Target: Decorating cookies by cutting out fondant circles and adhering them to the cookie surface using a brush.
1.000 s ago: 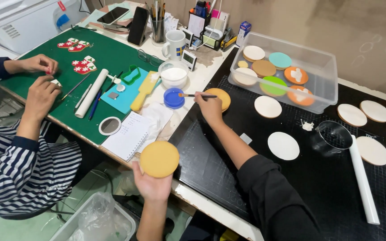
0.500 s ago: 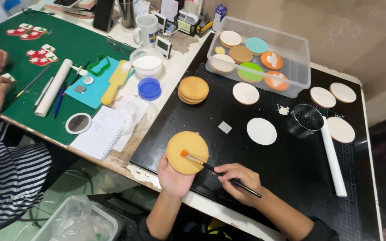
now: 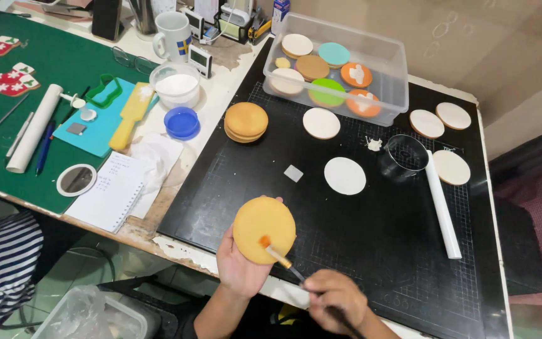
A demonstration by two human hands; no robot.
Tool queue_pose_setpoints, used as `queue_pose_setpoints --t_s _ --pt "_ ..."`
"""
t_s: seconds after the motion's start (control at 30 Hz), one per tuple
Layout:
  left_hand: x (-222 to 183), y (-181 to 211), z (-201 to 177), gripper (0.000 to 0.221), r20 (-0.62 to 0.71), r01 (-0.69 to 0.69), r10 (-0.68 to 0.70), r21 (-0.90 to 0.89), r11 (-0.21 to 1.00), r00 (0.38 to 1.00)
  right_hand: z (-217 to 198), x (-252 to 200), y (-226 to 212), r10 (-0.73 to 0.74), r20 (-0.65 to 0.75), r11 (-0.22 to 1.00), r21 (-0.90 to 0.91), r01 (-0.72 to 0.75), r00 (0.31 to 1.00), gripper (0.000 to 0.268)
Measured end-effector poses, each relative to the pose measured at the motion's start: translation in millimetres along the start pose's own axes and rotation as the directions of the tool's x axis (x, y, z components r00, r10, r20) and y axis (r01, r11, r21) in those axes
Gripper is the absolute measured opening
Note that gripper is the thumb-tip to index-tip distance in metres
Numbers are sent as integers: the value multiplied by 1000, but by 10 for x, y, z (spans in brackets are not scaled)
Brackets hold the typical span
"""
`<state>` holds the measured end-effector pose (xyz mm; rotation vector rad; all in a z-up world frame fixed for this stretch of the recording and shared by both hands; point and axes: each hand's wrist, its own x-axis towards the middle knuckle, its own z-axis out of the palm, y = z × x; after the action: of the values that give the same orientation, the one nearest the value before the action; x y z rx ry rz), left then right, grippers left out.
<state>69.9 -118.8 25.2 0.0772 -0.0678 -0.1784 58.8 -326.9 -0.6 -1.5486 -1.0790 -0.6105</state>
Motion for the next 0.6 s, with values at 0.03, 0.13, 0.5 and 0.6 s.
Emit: queue_pose_setpoints --t_s 0.03,0.13,0.5,0.6 --pt "-21 -25 3 60 -15 -27 28 47 998 999 42 -89 -32 -75 120 991 118 60 990 13" --pt "-19 -146 22 60 -32 76 -76 4 997 997 146 -6 122 45 -134 997 -62 -53 990 12" --pt "11 -360 19 59 -5 167 -168 -30 985 986 -73 46 222 464 -666 885 370 -281 584 18" --pt "43 -459 30 59 34 205 -205 -6 979 978 -68 84 91 518 -564 853 402 -333 643 18"
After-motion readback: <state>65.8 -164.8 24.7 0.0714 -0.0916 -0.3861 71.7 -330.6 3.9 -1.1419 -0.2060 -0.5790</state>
